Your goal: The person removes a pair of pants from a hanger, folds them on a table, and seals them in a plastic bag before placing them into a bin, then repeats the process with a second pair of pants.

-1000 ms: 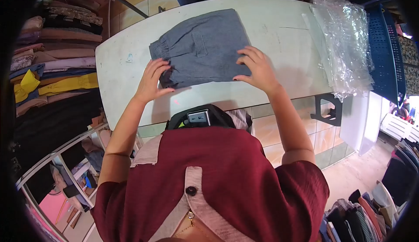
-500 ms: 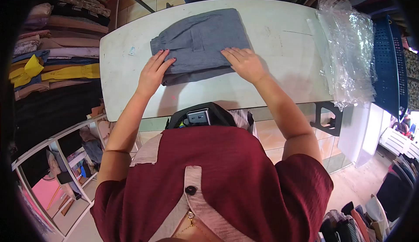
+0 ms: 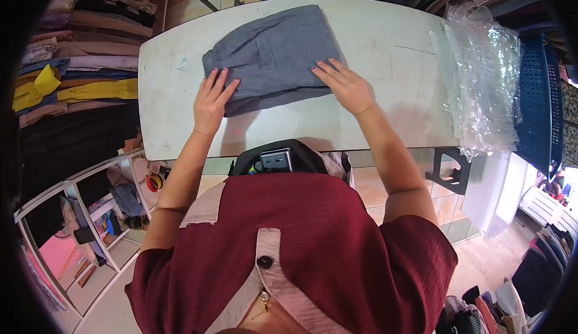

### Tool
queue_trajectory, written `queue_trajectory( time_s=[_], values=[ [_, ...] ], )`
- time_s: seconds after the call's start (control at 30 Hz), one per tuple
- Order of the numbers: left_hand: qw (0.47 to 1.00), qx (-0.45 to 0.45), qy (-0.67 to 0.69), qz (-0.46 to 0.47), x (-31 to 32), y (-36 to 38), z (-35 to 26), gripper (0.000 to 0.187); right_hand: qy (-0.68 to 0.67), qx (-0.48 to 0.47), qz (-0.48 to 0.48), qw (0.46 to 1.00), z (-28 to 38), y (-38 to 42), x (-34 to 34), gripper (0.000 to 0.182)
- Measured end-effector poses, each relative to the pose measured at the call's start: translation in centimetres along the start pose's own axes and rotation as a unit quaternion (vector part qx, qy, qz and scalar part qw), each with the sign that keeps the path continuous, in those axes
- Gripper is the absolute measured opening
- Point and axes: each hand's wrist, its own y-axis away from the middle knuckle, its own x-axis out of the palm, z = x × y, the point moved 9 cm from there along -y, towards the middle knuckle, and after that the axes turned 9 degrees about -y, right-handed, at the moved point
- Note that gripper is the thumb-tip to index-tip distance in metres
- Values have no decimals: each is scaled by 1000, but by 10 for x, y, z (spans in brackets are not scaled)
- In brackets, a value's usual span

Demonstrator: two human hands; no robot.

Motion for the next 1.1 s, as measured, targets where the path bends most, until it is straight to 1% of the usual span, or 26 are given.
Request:
queue_trajectory(
  time_s=[0.03,0.07,0.1,0.13,0.17,0.2,0.23,0.27,0.3,0.33,0.37,0.4,0.43,0.47,0.53,0.57,0.6,0.63,0.67,0.7,0.83,0.93,1.0,1.03,1.1],
  values=[
    [999,-10,-17,-31,-7,1,2,46,-1,0,1,1000,3,1,3,51],
    [999,-12,-17,-29,-3,8,-1,46,35,-8,4,999,11,3,8,50],
    [1000,-6,-11,22,14,19,-7,46,73,-18,5,997,19,3,8,50],
    [997,1,-6,71,23,23,-10,46,74,-22,2,997,21,4,8,50],
    [995,-8,27,91,26,27,-8,50,93,-19,6,995,21,7,11,47],
    [996,-9,25,90,20,24,-6,50,112,-15,11,994,21,10,13,45],
    [989,-21,67,130,16,22,-5,50,110,-17,14,994,28,9,7,45],
    [979,-32,109,168,13,18,-3,50,61,12,28,998,28,5,1,44],
    [965,-57,147,209,14,15,2,45,13,40,42,998,27,-1,-4,42],
    [965,-60,147,209,11,6,3,45,11,38,44,998,26,-10,-6,42],
    [966,-132,177,136,2,-9,16,41,-24,57,-9,998,17,-22,-16,42],
    [956,-202,205,59,-4,-19,28,37,-58,75,-62,994,9,-34,-26,42],
    [955,-251,157,15,-3,-28,32,43,-39,103,-90,990,9,-48,-31,43],
    [955,-252,156,13,5,-36,25,43,-38,100,-90,990,13,-62,-24,43],
    [955,-292,-42,44,26,-34,20,54,109,141,-90,980,11,-83,-16,48],
    [943,-293,-70,145,57,-19,21,63,109,138,-90,980,6,-81,-6,48],
    [942,-294,-70,144,59,-16,21,63,125,175,-38,976,-9,-74,19,51],
    [929,-328,-22,168,65,-10,25,63,140,212,12,967,-19,-71,34,53],
    [913,-360,26,190,72,-5,30,64,141,211,9,967,-25,-73,37,53],
    [910,-363,32,199,75,-5,31,65,130,219,17,967,-28,-71,39,54],
    [906,-374,75,187,78,-8,35,64,111,245,42,962,-33,-70,44,56],
    [904,-376,98,179,85,-2,39,59,115,243,42,962,-34,-70,45,56],
    [908,-370,160,111,85,0,44,53,116,244,40,962,-32,-68,44,56],
    [909,-370,157,107,84,0,45,53,117,247,42,961,-33,-67,44,57],
    [877,-438,143,134,85,12,51,52,113,240,31,964,-32,-65,43,56]
  ],
)
